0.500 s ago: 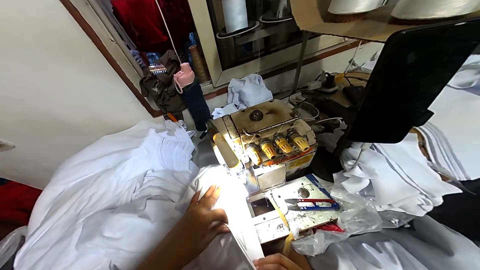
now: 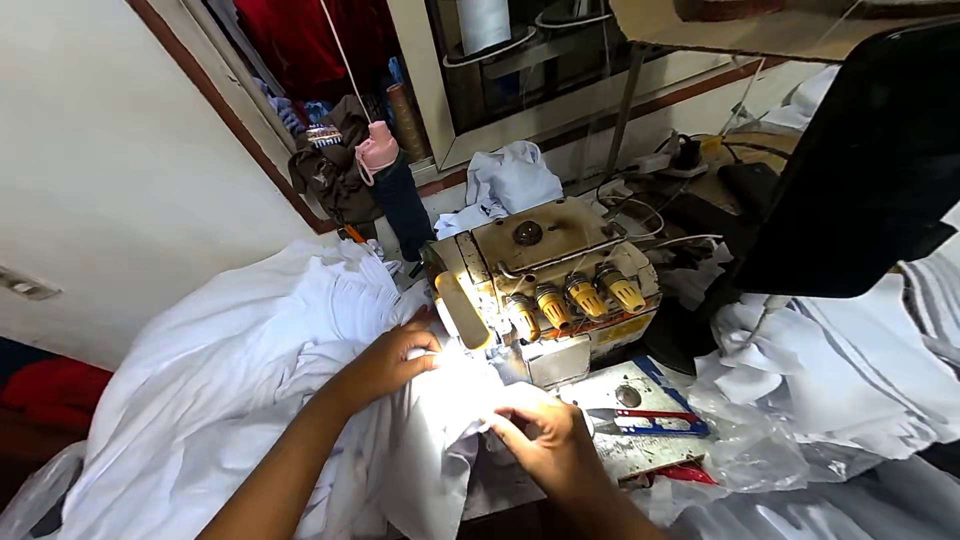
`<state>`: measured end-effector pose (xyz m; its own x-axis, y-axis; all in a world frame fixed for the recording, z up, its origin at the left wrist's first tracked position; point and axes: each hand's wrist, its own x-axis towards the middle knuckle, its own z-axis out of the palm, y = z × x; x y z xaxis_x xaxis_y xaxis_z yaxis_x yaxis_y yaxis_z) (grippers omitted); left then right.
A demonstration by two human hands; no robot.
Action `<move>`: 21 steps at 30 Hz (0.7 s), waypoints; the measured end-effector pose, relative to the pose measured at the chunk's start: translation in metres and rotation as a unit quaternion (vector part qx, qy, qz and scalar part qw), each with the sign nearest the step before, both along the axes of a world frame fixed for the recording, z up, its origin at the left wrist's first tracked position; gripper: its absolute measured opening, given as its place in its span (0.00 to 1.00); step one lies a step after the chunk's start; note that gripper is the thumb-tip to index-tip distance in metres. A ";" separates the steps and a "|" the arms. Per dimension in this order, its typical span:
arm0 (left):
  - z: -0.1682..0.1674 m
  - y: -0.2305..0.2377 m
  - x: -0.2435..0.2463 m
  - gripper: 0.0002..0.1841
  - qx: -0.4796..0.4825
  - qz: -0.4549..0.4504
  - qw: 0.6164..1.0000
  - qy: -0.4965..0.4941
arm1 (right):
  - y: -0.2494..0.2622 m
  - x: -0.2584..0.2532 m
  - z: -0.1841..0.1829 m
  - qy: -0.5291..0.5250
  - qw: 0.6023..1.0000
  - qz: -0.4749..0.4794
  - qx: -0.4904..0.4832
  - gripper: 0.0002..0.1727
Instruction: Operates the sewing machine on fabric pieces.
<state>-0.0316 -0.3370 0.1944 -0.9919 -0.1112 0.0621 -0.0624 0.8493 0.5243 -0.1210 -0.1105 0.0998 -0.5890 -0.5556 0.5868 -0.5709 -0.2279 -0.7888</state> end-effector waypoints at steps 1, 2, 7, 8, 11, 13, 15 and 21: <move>0.000 -0.003 -0.002 0.09 0.005 0.002 1.000 0.004 | -0.003 -0.005 0.002 0.007 1.000 0.000 0.019 0.09; 0.000 -0.005 -0.004 0.09 0.010 0.005 1.000 0.006 | -0.006 -0.009 0.004 0.018 0.999 0.005 0.034 0.09; 0.008 -0.002 -0.001 0.10 0.014 0.038 0.999 -0.001 | -0.013 -0.022 0.002 0.069 0.996 0.012 0.048 0.10; 0.013 0.003 0.003 0.10 0.007 0.046 0.999 0.007 | -0.012 -0.023 0.001 0.063 0.997 0.015 0.047 0.10; 0.035 0.023 0.023 0.13 -0.035 0.044 0.997 0.059 | -0.007 -0.019 0.001 0.013 0.999 0.018 0.044 0.10; 0.052 0.040 0.035 0.12 -0.070 0.034 0.993 0.086 | 0.002 -0.009 0.003 -0.001 0.998 -0.032 0.050 0.13; 0.062 0.053 0.044 0.12 -0.115 0.018 0.987 0.111 | 0.015 0.009 0.003 0.020 0.994 -0.100 0.046 0.17; 0.065 0.081 0.040 0.13 -0.232 0.019 0.962 0.146 | 0.046 0.077 0.024 0.084 0.981 0.020 0.172 0.11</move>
<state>0.0085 -0.2558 0.2594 -0.9206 -0.0402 0.3885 -0.0055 0.9959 0.0899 -0.0437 -0.0649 0.1234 -0.4734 -0.7583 0.4482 -0.6955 0.0095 -0.7185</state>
